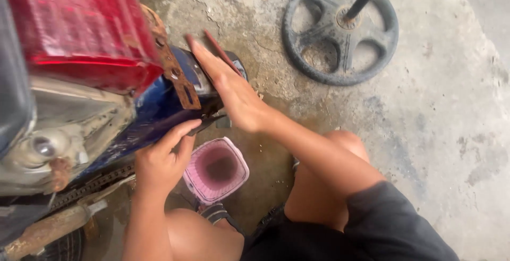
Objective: Wet-sanding a motorcycle panel using sandpaper and water to prepare the surface for painting or repair.
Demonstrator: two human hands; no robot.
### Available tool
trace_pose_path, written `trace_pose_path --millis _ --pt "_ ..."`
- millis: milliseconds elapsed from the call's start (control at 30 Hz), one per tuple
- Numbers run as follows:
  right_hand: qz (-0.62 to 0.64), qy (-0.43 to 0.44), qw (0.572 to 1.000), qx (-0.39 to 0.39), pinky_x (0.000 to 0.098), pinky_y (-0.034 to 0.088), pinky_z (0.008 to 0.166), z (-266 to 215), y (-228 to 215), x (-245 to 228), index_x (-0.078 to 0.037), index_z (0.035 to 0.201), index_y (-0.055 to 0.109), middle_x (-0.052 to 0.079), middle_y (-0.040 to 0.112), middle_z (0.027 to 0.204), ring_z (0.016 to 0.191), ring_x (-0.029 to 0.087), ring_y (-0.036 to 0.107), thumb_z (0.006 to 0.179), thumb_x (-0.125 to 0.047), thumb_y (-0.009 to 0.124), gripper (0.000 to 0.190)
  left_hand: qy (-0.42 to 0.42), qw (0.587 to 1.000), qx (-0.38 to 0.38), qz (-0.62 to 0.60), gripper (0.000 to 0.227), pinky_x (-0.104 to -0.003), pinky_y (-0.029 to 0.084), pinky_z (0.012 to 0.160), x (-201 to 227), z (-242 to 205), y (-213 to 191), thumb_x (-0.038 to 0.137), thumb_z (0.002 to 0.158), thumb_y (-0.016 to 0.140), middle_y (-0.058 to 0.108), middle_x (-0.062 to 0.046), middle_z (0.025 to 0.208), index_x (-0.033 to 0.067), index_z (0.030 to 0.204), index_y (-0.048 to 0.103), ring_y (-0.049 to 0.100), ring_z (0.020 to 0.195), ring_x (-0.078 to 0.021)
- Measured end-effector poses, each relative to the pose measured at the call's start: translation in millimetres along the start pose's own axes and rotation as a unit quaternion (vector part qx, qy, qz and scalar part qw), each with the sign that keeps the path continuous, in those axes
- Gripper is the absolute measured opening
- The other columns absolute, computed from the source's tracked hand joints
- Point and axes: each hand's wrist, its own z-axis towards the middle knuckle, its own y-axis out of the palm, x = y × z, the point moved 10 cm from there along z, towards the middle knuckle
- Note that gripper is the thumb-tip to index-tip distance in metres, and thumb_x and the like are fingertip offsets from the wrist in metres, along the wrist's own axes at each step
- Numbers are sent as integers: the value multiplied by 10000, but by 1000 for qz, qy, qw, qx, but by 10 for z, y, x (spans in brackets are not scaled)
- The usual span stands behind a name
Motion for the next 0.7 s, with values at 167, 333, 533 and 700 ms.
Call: trace_pose_path --millis 167,333,533,700 --pt "23 68 997 -27 481 141 1359 -107 -91 125 -24 1591 310 145 232 1697 1631 309 141 1126 -436 242 625 -41 998 -44 -17 301 -307 537 692 -193 -230 77 -6 961 692 778 31 975 197 1172 761 657 732 -140" --pt "1 103 995 13 483 276 1269 -136 -144 38 1 1462 497 187 377 1635 1589 288 188 1083 -380 398 546 -30 998 -48 -38 300 -326 589 896 -19 -218 0 -73 946 635 776 -57 1138 118 1143 758 750 1016 -198" --pt "-22 5 1000 -21 552 58 1420 -46 112 89 -110 1686 79 94 55 1788 1701 276 33 1114 -663 122 797 -37 997 -59 -40 243 -340 564 941 51 -211 -2 -4 992 626 742 -78 1220 120 1161 747 724 1099 -223" --pt "88 67 993 -30 534 -95 1365 251 100 133 -107 1659 161 111 64 1772 1660 266 -136 939 -809 -28 1024 -47 996 -55 -56 245 -364 574 946 14 -227 21 -27 990 633 747 -102 1195 106 1160 750 730 1088 -239"
